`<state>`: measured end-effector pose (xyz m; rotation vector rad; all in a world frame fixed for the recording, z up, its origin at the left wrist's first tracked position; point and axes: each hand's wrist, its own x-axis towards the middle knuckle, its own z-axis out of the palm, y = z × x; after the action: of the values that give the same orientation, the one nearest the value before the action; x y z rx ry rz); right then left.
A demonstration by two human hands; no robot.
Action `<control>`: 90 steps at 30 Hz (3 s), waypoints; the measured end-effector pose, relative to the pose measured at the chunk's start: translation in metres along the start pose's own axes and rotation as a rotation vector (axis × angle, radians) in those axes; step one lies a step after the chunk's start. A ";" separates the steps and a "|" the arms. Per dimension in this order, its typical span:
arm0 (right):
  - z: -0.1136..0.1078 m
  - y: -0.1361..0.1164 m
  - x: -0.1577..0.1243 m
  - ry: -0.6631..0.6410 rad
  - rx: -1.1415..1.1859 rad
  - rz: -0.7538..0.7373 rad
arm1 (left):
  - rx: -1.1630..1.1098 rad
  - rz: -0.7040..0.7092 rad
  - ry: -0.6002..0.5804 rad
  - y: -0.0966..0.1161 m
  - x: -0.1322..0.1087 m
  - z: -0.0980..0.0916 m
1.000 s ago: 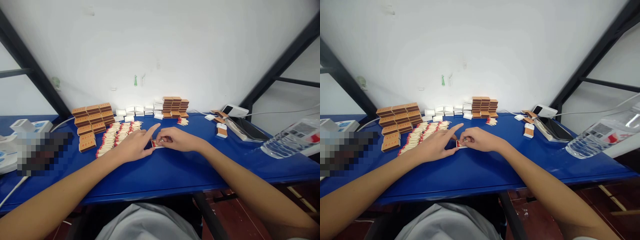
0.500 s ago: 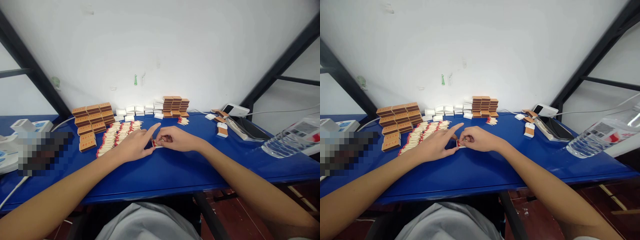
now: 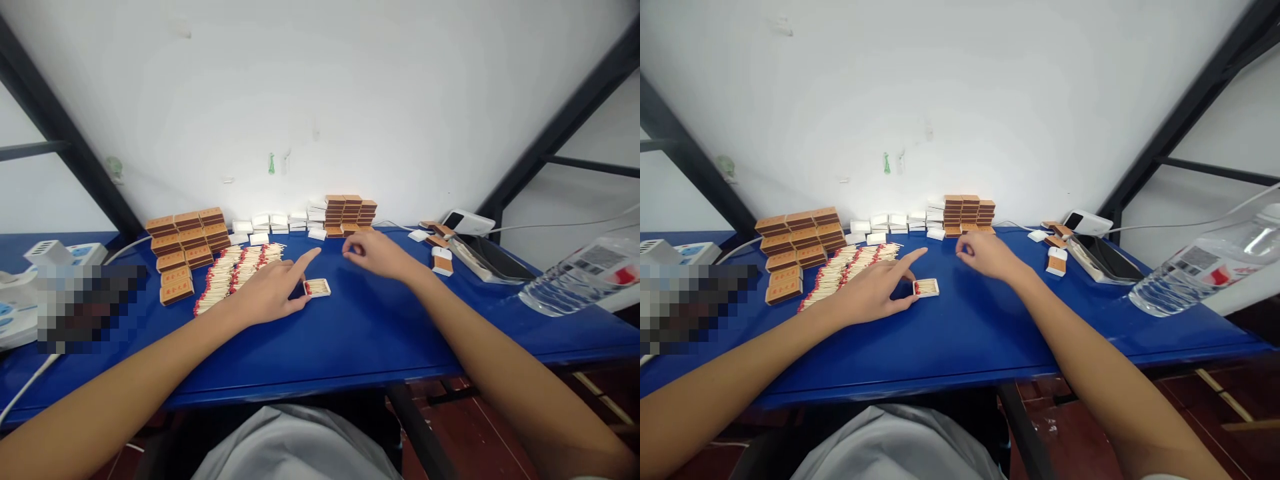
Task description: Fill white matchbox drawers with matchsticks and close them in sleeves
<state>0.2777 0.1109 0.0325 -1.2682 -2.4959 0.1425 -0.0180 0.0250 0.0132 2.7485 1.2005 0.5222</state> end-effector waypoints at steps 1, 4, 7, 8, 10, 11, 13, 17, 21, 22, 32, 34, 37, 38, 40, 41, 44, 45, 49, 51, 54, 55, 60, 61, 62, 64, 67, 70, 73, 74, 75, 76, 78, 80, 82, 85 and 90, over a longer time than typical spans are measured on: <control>-0.002 0.014 0.000 0.010 -0.051 0.059 | -0.005 -0.004 -0.007 0.001 0.000 -0.001; -0.005 0.049 0.000 0.020 -0.121 0.159 | -0.016 -0.021 -0.034 0.002 0.000 -0.002; -0.003 0.067 0.000 -0.052 -0.095 0.201 | -0.006 -0.035 -0.046 0.002 0.000 -0.002; -0.002 0.069 0.001 -0.077 -0.081 0.215 | -0.003 -0.037 -0.048 0.002 0.000 -0.002; 0.000 0.069 0.002 -0.102 -0.064 0.235 | -0.004 -0.034 -0.050 0.002 0.000 -0.002; 0.001 0.068 0.002 -0.099 -0.061 0.235 | -0.004 -0.031 -0.047 0.002 0.000 -0.001; 0.002 0.067 0.003 -0.083 -0.065 0.224 | 0.002 -0.025 -0.038 0.001 0.000 -0.001; 0.004 0.072 0.003 -0.088 -0.067 0.228 | 0.015 -0.019 -0.020 0.000 -0.001 0.000; 0.005 0.079 0.001 -0.102 -0.097 0.230 | 0.011 -0.022 -0.028 0.001 0.000 0.000; 0.005 0.080 0.001 -0.099 -0.112 0.226 | 0.010 -0.025 -0.033 0.001 0.000 0.000; 0.002 0.075 0.000 -0.074 -0.096 0.165 | 0.022 -0.014 -0.015 0.002 0.000 -0.001; 0.001 0.074 0.000 -0.096 -0.088 0.174 | 0.032 -0.018 -0.023 0.002 0.000 -0.002; 0.001 0.074 0.000 -0.105 -0.071 0.187 | 0.037 -0.028 -0.034 0.003 0.001 -0.002; 0.002 0.075 0.000 -0.103 -0.062 0.188 | 0.036 -0.029 -0.035 0.003 0.001 -0.003; 0.003 0.076 0.001 -0.101 -0.045 0.183 | 0.033 -0.028 -0.035 0.004 0.001 -0.003; 0.004 0.077 0.001 -0.098 -0.042 0.177 | 0.032 -0.028 -0.035 0.004 0.001 -0.003; 0.004 0.077 0.002 -0.071 -0.055 0.158 | 0.035 -0.033 -0.040 0.004 0.001 -0.003; 0.003 0.076 0.001 -0.068 -0.063 0.158 | 0.038 -0.034 -0.042 0.004 0.001 -0.003; -0.001 0.069 0.000 -0.109 -0.065 0.186 | 0.044 -0.036 -0.046 0.004 0.000 -0.002; -0.002 0.067 0.000 -0.120 -0.053 0.192 | 0.043 -0.036 -0.047 0.004 0.000 -0.003; 0.000 0.067 0.001 -0.126 -0.033 0.195 | 0.044 -0.032 -0.049 0.004 0.001 -0.003; 0.000 0.068 0.001 -0.127 -0.023 0.195 | 0.047 -0.032 -0.051 0.004 0.001 -0.004; 0.000 0.060 0.001 -0.085 0.042 0.144 | 0.057 -0.037 -0.057 0.005 0.001 -0.004; -0.001 0.052 0.000 -0.078 0.067 0.123 | 0.055 -0.034 -0.050 0.004 0.001 -0.004; -0.002 0.043 -0.001 -0.076 0.101 0.101 | 0.051 -0.029 -0.040 0.004 0.001 -0.003; -0.004 0.020 -0.002 -0.086 0.198 0.046 | 0.042 -0.015 -0.015 0.003 0.001 -0.003; -0.001 -0.017 -0.005 -0.151 0.408 -0.052 | 0.032 0.002 0.014 0.000 0.000 -0.001; 0.008 -0.042 -0.006 -0.204 0.539 -0.118 | 0.032 0.002 0.018 -0.002 0.001 0.000; 0.017 -0.054 -0.007 -0.191 0.548 -0.136 | 0.034 0.002 0.015 -0.002 0.001 0.001; 0.018 -0.055 -0.008 -0.185 0.539 -0.133 | 0.035 0.000 0.014 -0.002 0.001 0.001; 0.019 -0.056 -0.008 -0.185 0.531 -0.128 | 0.037 -0.002 0.011 -0.002 0.001 0.001; 0.020 -0.057 -0.009 -0.191 0.521 -0.122 | 0.040 -0.007 0.007 -0.002 0.001 0.001; 0.020 -0.057 -0.009 -0.221 0.496 -0.111 | 0.045 -0.018 -0.006 -0.002 0.001 0.001; 0.019 -0.056 -0.010 -0.252 0.464 -0.107 | 0.050 -0.022 -0.011 -0.002 0.001 0.002; 0.018 -0.055 -0.010 -0.253 0.435 -0.108 | 0.051 -0.014 -0.002 -0.002 0.000 0.002; 0.018 -0.056 -0.010 -0.217 0.432 -0.133 | 0.045 0.007 0.019 -0.003 0.000 0.002; 0.019 -0.063 -0.010 -0.212 0.470 -0.187 | 0.045 0.004 0.008 -0.002 0.001 0.002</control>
<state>0.2283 0.0665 0.0272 -0.8590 -2.5232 0.8010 -0.0184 0.0269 0.0115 2.7888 1.2241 0.5126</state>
